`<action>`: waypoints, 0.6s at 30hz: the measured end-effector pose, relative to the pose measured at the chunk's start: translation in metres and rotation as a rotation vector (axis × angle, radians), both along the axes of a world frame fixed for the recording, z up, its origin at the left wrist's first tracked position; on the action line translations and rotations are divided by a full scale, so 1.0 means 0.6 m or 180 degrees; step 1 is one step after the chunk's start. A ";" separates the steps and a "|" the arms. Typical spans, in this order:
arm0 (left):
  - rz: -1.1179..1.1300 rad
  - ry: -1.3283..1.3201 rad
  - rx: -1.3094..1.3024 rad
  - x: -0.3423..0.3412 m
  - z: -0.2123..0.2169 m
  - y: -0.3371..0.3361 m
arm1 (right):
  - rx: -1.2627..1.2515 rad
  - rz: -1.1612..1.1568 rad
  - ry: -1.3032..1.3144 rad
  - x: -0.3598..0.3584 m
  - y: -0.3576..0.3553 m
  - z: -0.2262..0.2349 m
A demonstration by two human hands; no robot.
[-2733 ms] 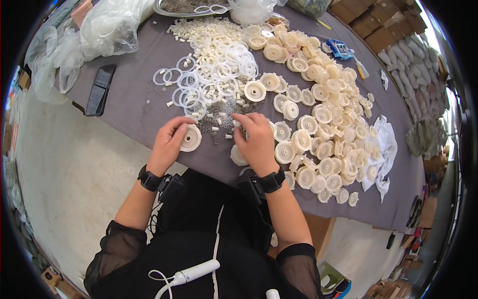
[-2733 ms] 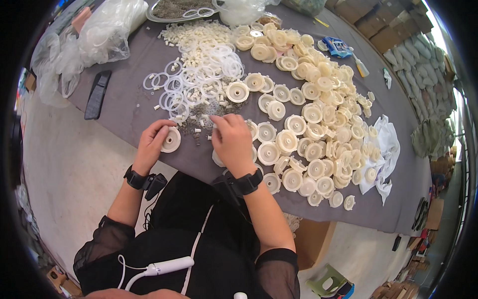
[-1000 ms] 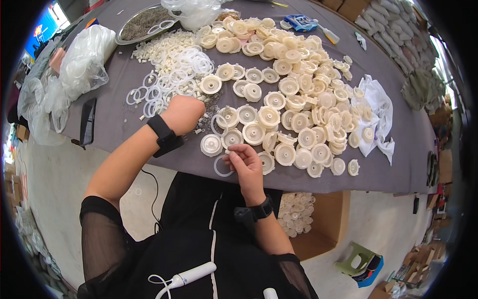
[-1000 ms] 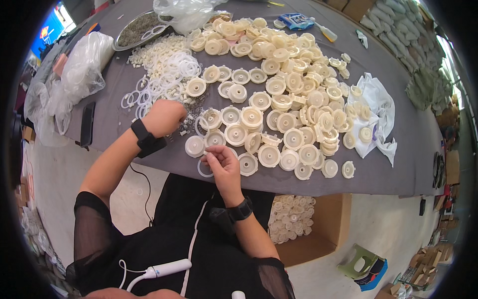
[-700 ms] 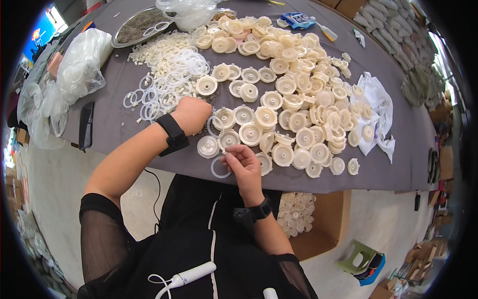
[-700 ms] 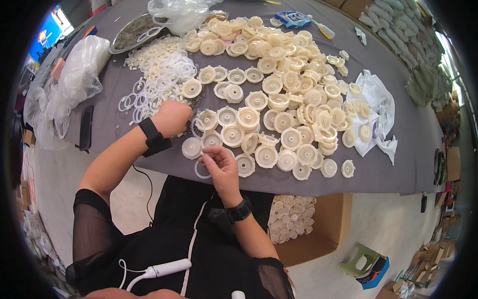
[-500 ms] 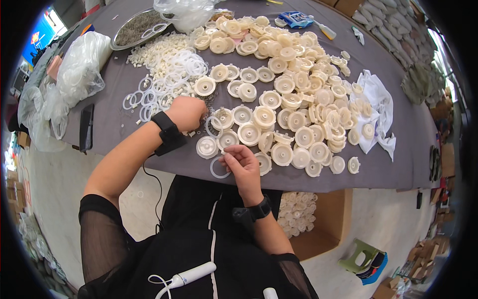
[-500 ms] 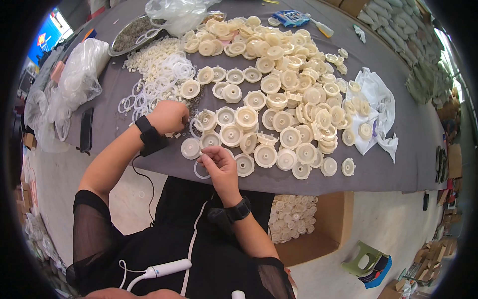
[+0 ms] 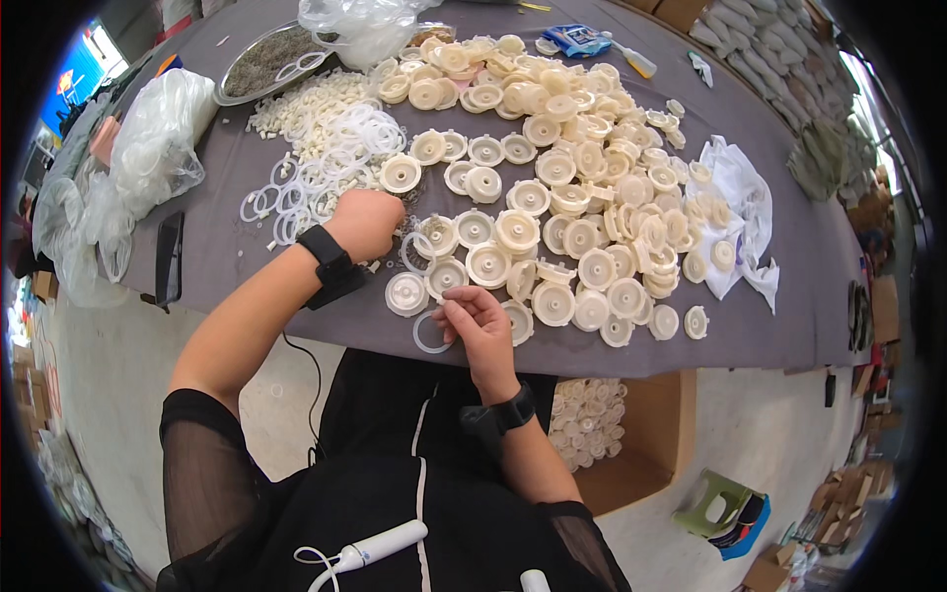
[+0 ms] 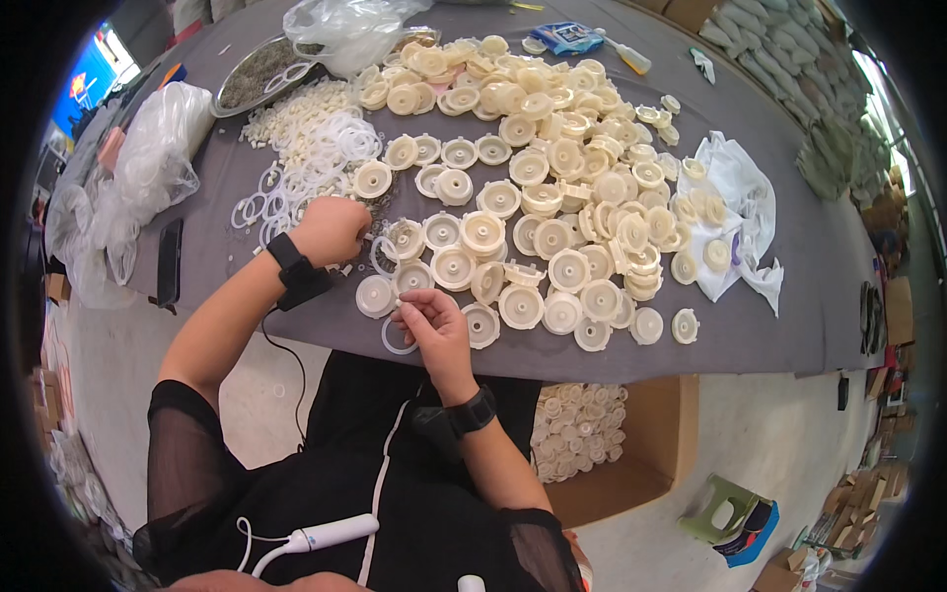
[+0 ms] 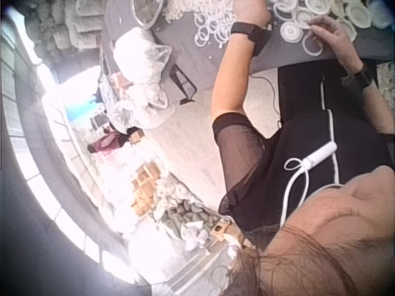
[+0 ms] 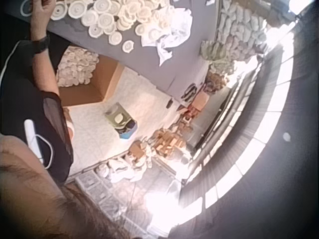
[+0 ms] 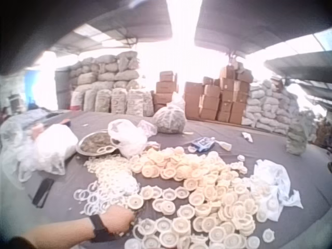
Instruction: The person assembles plastic components by fitting a ring onto a base and placing it in a box, then inserts a spring and a pin into another base before snapping on a cap and storing the finished part.
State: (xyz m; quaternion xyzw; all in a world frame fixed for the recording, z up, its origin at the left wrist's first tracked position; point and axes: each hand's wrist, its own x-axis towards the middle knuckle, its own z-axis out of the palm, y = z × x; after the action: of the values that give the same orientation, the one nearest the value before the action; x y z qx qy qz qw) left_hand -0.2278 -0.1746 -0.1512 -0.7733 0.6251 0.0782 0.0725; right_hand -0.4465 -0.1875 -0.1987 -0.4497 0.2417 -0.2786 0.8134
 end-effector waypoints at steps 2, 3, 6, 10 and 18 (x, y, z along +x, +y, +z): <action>0.0027 0.0010 -0.0171 -0.003 0.004 0.006 | -0.0007 -0.0001 -0.0007 0.001 -0.001 -0.001; 0.0019 0.0013 -0.0170 -0.006 0.006 0.007 | -0.0014 0.0003 -0.0015 0.002 -0.001 -0.002; -0.0005 0.0252 -0.0319 -0.014 0.014 0.005 | -0.0054 0.0036 0.0004 0.003 -0.002 -0.002; -0.0008 0.0022 -0.0152 -0.015 -0.002 0.001 | -0.0067 0.0060 -0.0005 0.006 -0.001 -0.002; 0.0089 -0.0094 -0.0355 -0.015 0.014 0.020 | 0.0080 -0.0029 -0.0053 -0.001 -0.001 0.001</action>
State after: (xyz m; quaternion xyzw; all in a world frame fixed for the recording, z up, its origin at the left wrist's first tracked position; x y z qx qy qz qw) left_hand -0.2366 -0.1624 -0.1426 -0.7858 0.6165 0.0328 0.0374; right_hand -0.4472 -0.1883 -0.1981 -0.4360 0.2404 -0.2830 0.8197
